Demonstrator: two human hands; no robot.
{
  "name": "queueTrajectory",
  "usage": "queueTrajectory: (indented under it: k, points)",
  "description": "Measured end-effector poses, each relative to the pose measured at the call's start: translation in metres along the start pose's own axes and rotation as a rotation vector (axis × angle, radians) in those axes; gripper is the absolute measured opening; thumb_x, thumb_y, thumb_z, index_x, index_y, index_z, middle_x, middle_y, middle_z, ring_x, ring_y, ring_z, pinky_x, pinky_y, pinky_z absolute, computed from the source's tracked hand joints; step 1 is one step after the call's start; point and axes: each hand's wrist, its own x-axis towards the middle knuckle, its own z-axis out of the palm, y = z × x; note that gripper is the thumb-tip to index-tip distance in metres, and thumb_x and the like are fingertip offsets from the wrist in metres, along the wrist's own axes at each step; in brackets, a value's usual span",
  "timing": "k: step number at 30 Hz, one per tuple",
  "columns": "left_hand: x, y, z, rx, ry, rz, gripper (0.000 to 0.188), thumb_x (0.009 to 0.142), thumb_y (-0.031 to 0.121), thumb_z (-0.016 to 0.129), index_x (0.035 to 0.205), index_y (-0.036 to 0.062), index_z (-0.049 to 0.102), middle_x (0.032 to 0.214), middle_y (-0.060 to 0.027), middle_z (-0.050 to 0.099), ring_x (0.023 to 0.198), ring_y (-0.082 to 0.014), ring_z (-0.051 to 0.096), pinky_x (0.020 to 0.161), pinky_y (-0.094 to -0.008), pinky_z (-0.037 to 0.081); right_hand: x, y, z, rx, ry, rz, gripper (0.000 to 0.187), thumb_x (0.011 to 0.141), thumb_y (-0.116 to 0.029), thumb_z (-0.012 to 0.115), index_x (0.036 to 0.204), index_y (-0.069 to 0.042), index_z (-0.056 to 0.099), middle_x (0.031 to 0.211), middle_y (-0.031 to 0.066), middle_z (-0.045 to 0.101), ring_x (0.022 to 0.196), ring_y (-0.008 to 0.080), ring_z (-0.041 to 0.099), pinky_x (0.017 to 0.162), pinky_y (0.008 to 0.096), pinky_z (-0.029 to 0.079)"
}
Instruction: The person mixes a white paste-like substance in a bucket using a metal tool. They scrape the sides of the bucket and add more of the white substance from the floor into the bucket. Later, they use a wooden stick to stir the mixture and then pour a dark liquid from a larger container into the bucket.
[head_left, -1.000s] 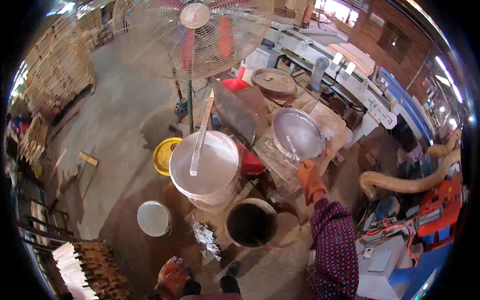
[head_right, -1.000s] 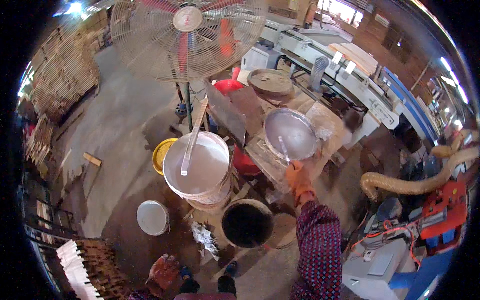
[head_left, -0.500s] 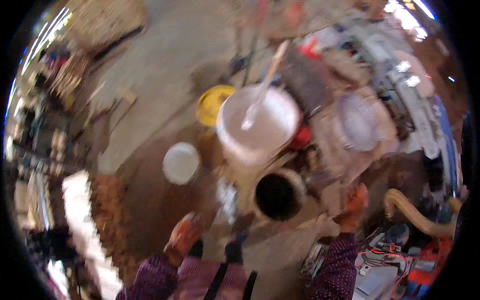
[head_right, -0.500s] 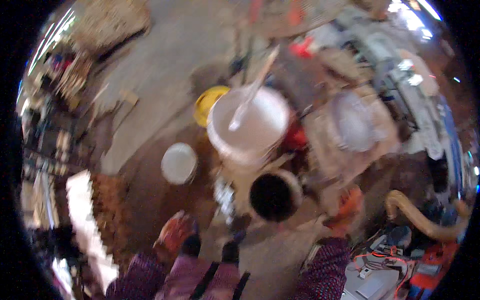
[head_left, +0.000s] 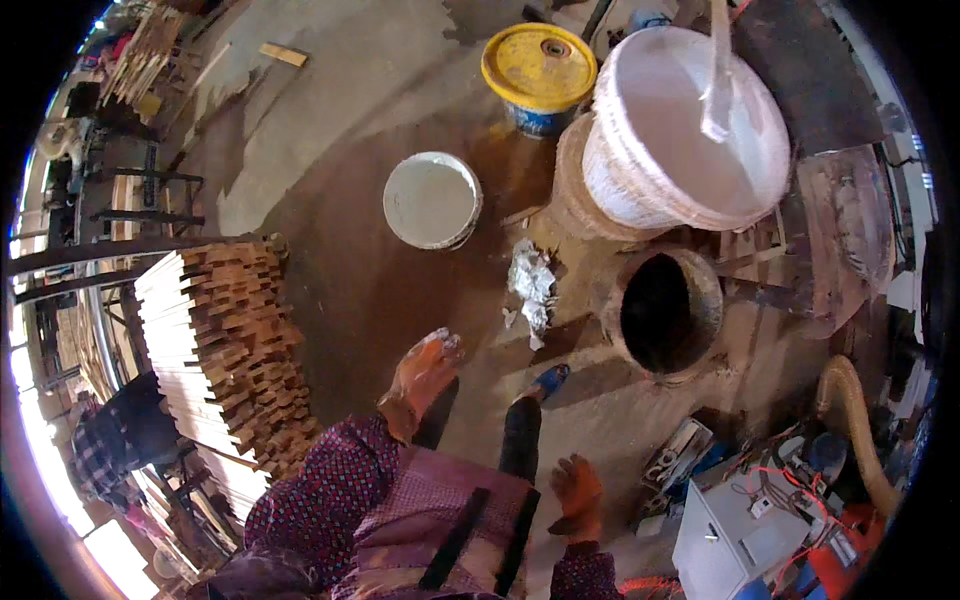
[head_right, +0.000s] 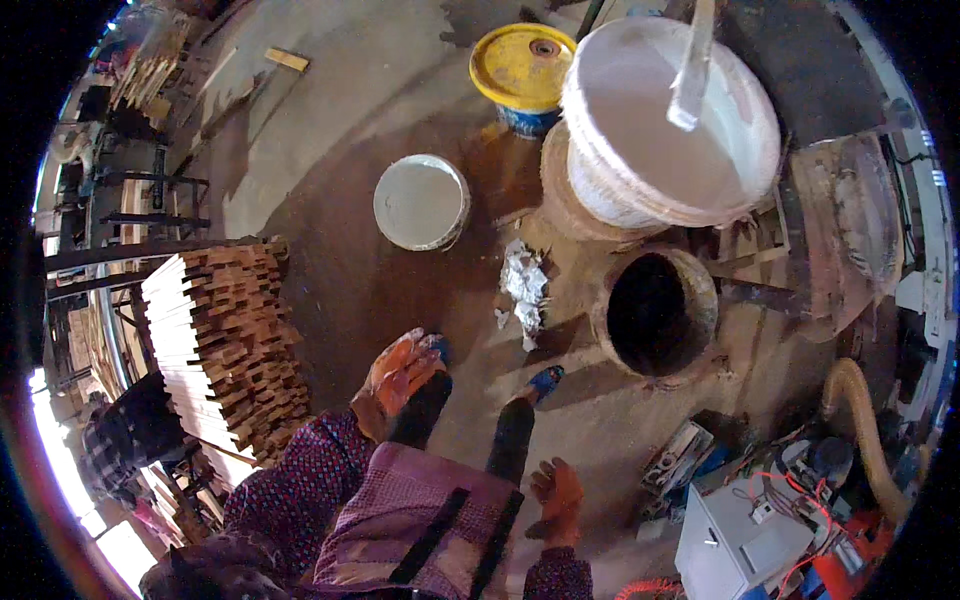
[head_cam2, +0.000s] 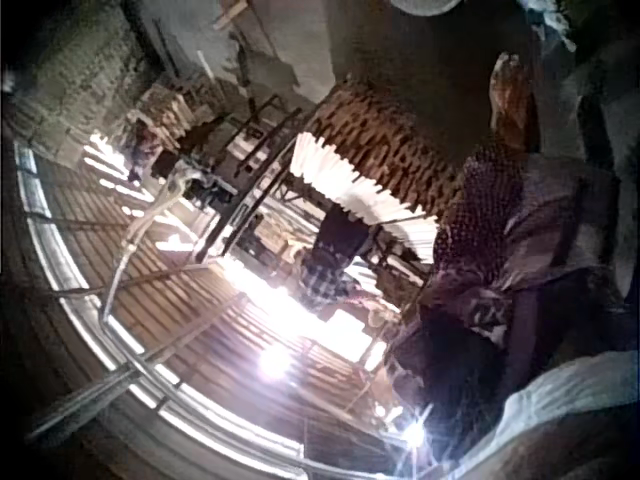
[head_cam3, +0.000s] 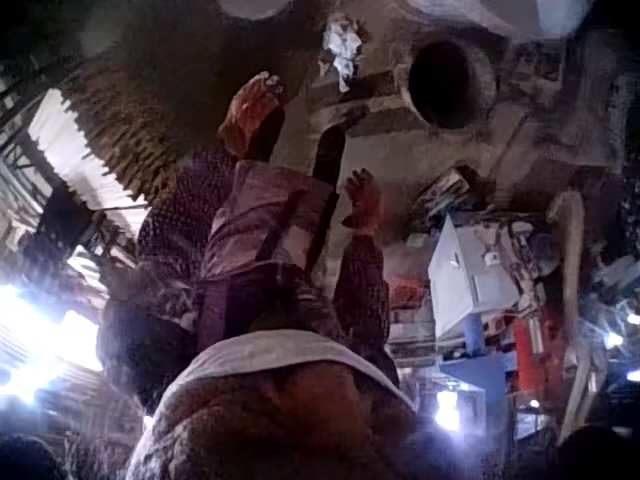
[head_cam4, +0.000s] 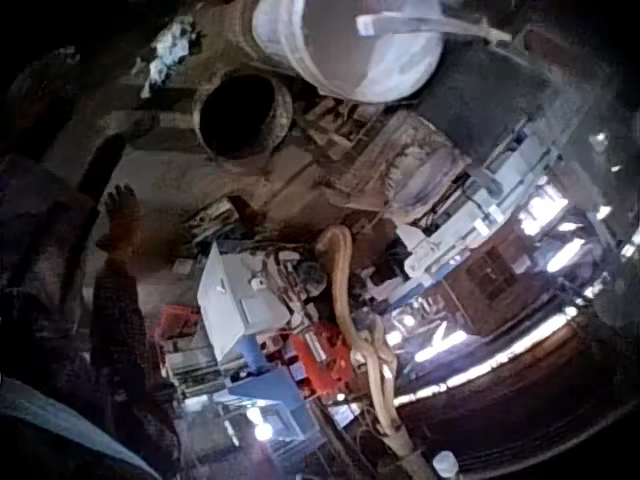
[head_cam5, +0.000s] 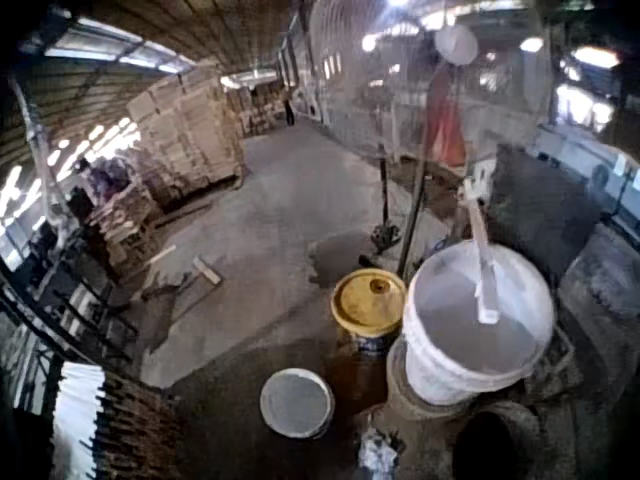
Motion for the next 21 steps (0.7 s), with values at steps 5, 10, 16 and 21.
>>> queueTrajectory:
  k: [5,10,16,21]
  points:
    - [0.027,0.035,-0.015,0.116,-0.445,0.179,0.062,0.091,0.034,0.061,0.142,0.0081,0.037,0.144,-0.0114,0.042,0.128,-0.0269,0.044,0.104,-0.04,0.039,0.017,0.02,0.071,-0.219,-0.034,-0.073,0.046,0.092,-0.037,0.058,0.127,-0.009,0.051,0.116,0.0099,0.061,0.097,0.024,0.061,0.085,0.0367,0.049]
    - [0.054,0.081,-0.016,-0.203,-0.546,-0.021,0.063,0.095,0.042,0.049,0.146,0.0091,0.032,0.149,-0.014,0.037,0.135,-0.0318,0.037,0.111,-0.0483,0.031,-0.004,0.027,0.141,-0.217,-0.073,-0.144,0.048,0.091,-0.04,0.058,0.127,-0.008,0.052,0.116,0.0102,0.06,0.098,0.0222,0.061,0.085,0.0343,0.049]
    - [0.022,0.146,0.038,-0.396,-0.582,-0.221,0.063,0.096,0.045,0.046,0.146,0.0102,0.033,0.148,-0.0144,0.037,0.138,-0.0321,0.032,0.112,-0.0501,0.027,-0.012,0.006,0.182,-0.026,-0.24,-0.227,0.044,0.094,-0.035,0.053,0.128,-0.006,0.05,0.121,0.0126,0.058,0.099,0.0249,0.061,0.087,0.0326,0.048]
    - [0.032,0.176,0.014,0.124,-0.695,0.27,0.06,0.096,0.044,0.048,0.142,0.007,0.038,0.146,-0.0132,0.04,0.137,-0.0319,0.033,0.112,-0.0496,0.028,-0.023,-0.043,0.219,-0.179,-0.227,-0.505,0.042,0.096,-0.03,0.049,0.131,-0.006,0.048,0.125,0.014,0.056,0.105,0.0275,0.059,0.09,0.0374,0.047]
